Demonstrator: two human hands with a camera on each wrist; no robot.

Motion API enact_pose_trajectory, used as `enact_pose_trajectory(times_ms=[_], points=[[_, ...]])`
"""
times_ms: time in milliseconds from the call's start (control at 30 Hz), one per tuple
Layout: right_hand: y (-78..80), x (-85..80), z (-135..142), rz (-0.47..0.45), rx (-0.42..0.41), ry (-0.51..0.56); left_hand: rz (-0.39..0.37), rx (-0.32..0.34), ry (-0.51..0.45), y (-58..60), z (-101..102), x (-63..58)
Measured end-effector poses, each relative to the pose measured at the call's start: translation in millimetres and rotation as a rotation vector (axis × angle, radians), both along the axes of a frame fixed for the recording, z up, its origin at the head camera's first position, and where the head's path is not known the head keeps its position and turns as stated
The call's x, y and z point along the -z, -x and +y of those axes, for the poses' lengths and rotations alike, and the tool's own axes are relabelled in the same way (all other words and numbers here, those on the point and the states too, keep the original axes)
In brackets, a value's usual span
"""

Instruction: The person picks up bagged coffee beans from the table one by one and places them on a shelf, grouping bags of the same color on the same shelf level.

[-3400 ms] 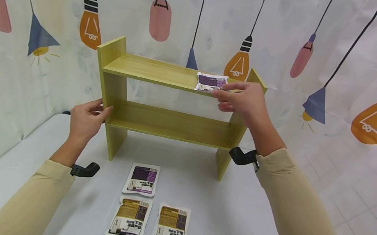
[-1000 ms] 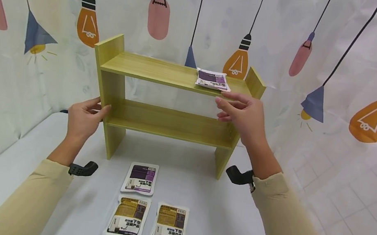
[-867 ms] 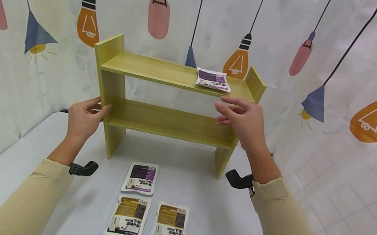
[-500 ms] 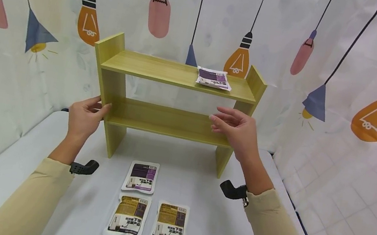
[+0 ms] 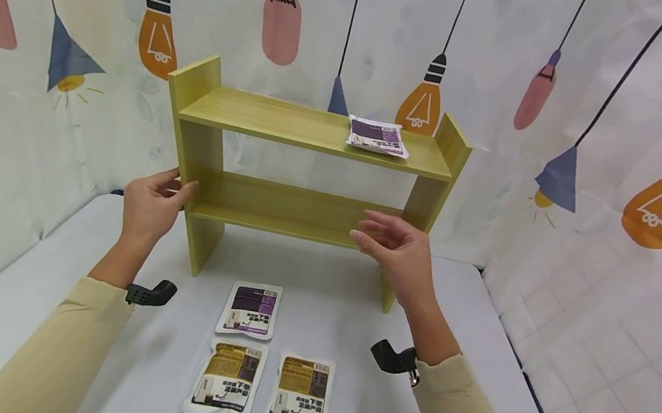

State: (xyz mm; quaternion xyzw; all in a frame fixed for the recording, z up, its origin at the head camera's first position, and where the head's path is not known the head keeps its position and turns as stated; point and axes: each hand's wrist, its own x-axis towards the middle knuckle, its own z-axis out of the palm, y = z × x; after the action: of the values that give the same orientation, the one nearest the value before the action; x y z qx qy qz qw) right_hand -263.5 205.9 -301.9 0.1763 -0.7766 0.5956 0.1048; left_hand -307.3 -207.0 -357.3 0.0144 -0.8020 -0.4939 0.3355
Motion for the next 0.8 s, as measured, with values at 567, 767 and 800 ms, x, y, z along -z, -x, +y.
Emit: enact_pose_trajectory(times_ms=[567, 767, 800], points=[[-8.6, 55.1, -26, -0.021, -0.031, 0.014, 0.029, -0.013, 0.018, -1.2, -1, -2.9], [-12.6, 76.4, -37, -0.050, -0.050, 0.032, 0.042, -0.005, 0.013, -0.3, 0, -0.7], [-13.7, 79.3, -39, -0.056, -0.054, 0.033, 0.043, -0.006, 0.014, 0.0, 1, -0.5]])
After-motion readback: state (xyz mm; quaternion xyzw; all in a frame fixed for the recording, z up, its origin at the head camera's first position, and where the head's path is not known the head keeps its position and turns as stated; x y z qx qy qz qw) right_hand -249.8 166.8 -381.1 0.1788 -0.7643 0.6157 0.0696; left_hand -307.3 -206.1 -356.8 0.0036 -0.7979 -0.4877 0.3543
